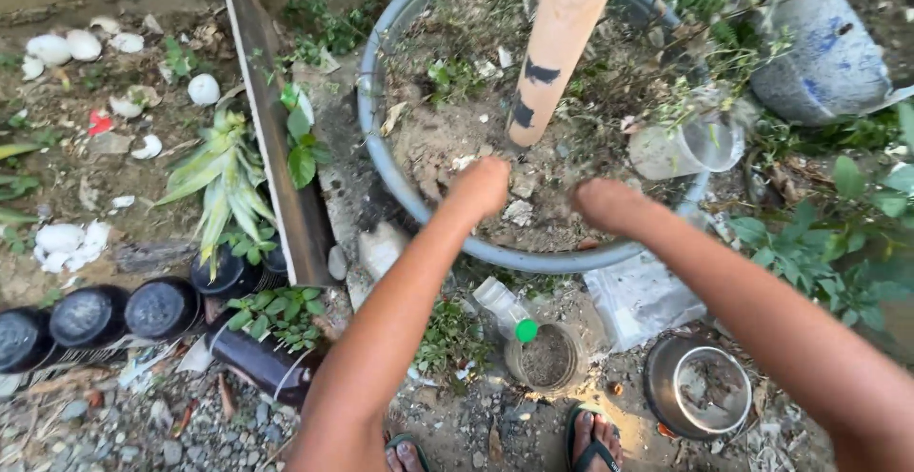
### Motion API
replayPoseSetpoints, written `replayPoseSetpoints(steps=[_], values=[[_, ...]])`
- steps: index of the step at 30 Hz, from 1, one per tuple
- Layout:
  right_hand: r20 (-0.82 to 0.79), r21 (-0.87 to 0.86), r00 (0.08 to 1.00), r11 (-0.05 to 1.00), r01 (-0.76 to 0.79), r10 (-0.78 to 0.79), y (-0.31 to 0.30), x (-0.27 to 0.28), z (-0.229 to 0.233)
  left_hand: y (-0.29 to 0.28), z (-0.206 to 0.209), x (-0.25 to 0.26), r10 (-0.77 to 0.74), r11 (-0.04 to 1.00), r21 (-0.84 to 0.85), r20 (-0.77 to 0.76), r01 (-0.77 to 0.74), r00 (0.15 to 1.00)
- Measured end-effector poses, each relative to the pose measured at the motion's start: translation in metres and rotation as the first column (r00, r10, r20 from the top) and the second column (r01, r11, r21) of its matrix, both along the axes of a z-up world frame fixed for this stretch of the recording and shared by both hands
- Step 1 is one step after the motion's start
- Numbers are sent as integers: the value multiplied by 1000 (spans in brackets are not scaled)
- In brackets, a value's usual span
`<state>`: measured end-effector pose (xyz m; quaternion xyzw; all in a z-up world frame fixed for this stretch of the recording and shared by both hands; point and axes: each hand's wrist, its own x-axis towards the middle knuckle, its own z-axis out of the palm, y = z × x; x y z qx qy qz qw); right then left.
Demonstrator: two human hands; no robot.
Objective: The person is clearing weeds and debris from a large planter box in an outdoor setting.
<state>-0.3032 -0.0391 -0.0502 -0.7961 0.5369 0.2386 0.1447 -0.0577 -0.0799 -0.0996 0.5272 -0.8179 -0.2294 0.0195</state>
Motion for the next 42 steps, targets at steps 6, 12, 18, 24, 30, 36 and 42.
replayPoseSetpoints(steps=[6,12,18,24,30,36,42], values=[[83,-142,993,987,-75,87,14,-8,-29,44,36,-15,-115,993,24,-82,118,990],[269,-251,963,967,42,28,28,-7,-60,48,5,-8,-128,982,-141,13,129,992],[512,-152,847,956,250,-141,19,-8,-68,32,13,5,40,985,-163,-101,-56,994],[752,-196,647,896,398,-123,6,-15,-45,43,46,-12,95,986,166,-387,-32,917],[698,-52,612,826,561,-372,15,-35,24,30,94,-27,151,985,161,-585,-69,797],[691,-101,663,870,483,-289,30,-87,25,51,131,-13,41,995,101,-556,19,830],[622,-35,687,862,506,-377,53,-58,68,58,120,-11,-136,987,-151,-538,64,832]])
